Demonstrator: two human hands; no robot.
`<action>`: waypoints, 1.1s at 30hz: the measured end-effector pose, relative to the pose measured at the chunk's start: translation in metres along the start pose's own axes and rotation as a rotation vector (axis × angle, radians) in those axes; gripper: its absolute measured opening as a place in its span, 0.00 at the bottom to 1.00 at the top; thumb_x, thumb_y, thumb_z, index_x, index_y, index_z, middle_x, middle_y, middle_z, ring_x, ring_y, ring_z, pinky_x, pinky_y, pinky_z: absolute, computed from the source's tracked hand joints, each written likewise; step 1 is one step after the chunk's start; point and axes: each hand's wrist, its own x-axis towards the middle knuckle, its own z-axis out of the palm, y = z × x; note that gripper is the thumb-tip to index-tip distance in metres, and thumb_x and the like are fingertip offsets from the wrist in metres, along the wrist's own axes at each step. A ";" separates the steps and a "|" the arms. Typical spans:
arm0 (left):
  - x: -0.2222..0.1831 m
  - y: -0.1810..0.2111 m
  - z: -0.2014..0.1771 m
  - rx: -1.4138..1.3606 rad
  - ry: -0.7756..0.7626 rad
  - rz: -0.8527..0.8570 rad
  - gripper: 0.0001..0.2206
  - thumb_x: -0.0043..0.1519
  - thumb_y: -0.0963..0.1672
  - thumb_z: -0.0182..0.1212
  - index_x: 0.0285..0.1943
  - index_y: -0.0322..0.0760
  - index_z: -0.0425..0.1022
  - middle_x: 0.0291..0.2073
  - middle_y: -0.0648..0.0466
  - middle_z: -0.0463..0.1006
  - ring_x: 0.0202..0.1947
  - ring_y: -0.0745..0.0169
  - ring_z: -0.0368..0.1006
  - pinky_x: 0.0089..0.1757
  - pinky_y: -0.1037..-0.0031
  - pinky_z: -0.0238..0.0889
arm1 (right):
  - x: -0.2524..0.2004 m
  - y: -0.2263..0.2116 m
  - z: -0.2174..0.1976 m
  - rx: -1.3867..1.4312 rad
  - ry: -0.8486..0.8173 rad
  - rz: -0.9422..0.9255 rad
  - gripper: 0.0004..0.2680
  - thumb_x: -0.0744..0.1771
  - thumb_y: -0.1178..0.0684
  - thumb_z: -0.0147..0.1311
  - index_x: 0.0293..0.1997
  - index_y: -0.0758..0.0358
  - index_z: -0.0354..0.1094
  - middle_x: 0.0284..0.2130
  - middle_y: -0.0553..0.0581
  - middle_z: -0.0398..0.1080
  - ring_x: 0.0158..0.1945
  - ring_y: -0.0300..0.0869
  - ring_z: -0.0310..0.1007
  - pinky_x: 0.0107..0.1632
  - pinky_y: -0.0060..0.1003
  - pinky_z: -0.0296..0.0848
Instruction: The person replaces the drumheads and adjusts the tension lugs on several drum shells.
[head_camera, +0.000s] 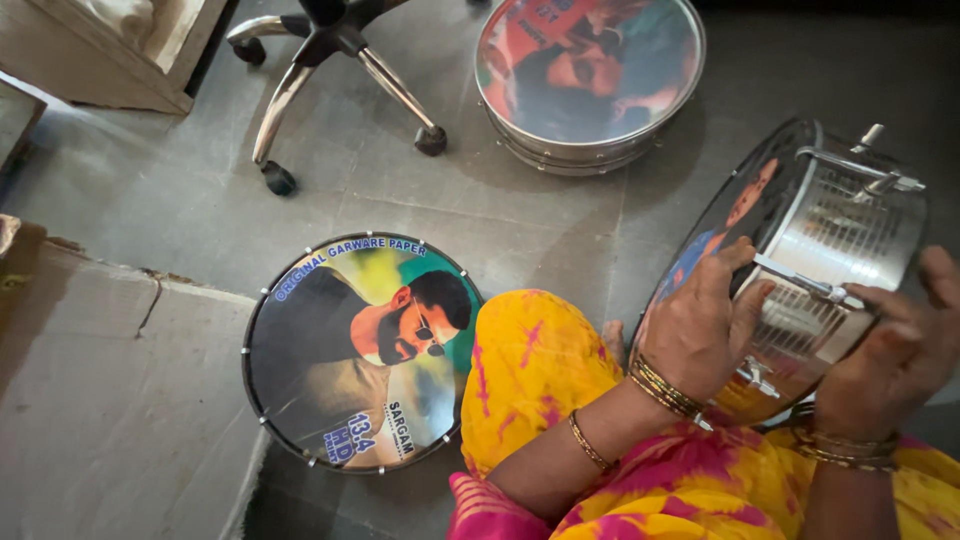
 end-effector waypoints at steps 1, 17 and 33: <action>0.001 0.000 0.000 0.001 -0.013 -0.008 0.17 0.71 0.44 0.61 0.64 0.33 0.64 0.58 0.43 0.78 0.49 0.44 0.79 0.48 0.64 0.73 | 0.002 -0.002 -0.001 -0.007 0.016 -0.018 0.26 0.77 0.35 0.26 0.51 0.75 0.67 0.62 0.72 0.63 0.66 0.62 0.63 0.67 0.56 0.62; 0.001 0.001 -0.003 0.002 -0.032 -0.024 0.17 0.69 0.44 0.62 0.64 0.33 0.64 0.59 0.42 0.78 0.48 0.44 0.79 0.48 0.63 0.73 | 0.011 -0.019 0.005 0.088 0.022 0.068 0.25 0.77 0.35 0.35 0.51 0.80 0.62 0.64 0.75 0.60 0.64 0.63 0.65 0.67 0.55 0.66; 0.002 0.001 -0.004 -0.010 0.017 -0.010 0.16 0.70 0.43 0.62 0.62 0.33 0.64 0.56 0.44 0.78 0.49 0.44 0.79 0.47 0.65 0.74 | 0.003 -0.003 -0.006 -0.072 -0.107 -0.027 0.06 0.73 0.59 0.56 0.51 0.74 0.69 0.68 0.68 0.58 0.72 0.55 0.59 0.73 0.49 0.62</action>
